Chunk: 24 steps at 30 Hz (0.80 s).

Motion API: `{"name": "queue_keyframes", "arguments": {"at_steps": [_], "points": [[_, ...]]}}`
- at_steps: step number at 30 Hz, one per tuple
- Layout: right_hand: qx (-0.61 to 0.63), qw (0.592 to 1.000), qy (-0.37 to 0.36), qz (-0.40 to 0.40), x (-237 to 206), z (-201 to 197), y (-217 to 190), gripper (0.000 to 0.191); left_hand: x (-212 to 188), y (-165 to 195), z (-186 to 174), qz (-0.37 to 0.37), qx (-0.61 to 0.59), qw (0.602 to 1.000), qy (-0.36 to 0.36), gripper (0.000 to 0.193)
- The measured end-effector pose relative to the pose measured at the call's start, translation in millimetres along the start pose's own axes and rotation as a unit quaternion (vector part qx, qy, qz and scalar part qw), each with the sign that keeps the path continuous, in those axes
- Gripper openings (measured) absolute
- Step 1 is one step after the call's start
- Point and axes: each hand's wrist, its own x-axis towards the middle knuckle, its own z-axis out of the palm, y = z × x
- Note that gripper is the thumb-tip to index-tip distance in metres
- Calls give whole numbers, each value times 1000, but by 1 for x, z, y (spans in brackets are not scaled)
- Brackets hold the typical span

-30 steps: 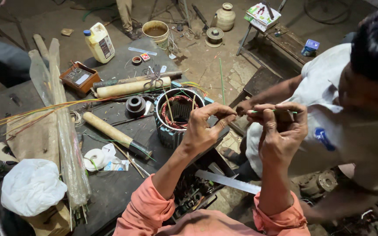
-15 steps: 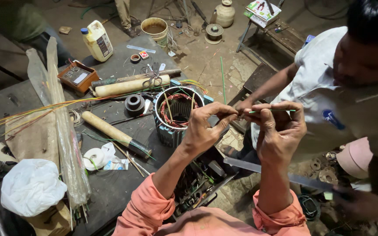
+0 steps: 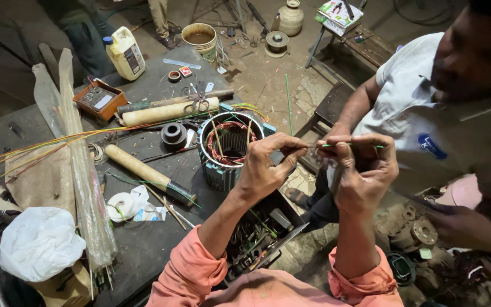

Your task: The person works on a motor stator, stripping and twisting colored wires, inserting wooden sticks into the winding slots, and using shears to trim wire ends. The person repeatedly adjusts the wires and sticks within the stator while another person stands nearby.

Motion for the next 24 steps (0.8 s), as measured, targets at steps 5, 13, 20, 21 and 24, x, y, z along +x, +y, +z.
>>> {"name": "queue_keyframes", "arguments": {"at_steps": [5, 13, 20, 21, 24], "points": [[-69, 997, -2, -16, -4, 0, -5, 27, -2, 0, 4, 9, 9, 1000, 3, 16], [-25, 1000, -18, -7, -6, 5, -14, 26, -4, 6, 5, 6, 7, 1000, 9, 16], [-42, 999, 11, 3, -10, 11, -18, 24, -6, 9, 5, 11, 17, 1000, 4, 16], [-50, 999, 16, 2, -10, 12, -18, 25, -6, 9, 5, 14, 20, 1000, 5, 16], [-72, 997, 12, -8, -11, 13, -18, 28, -7, 8, 4, 19, 28, 999, 8, 16]]}}
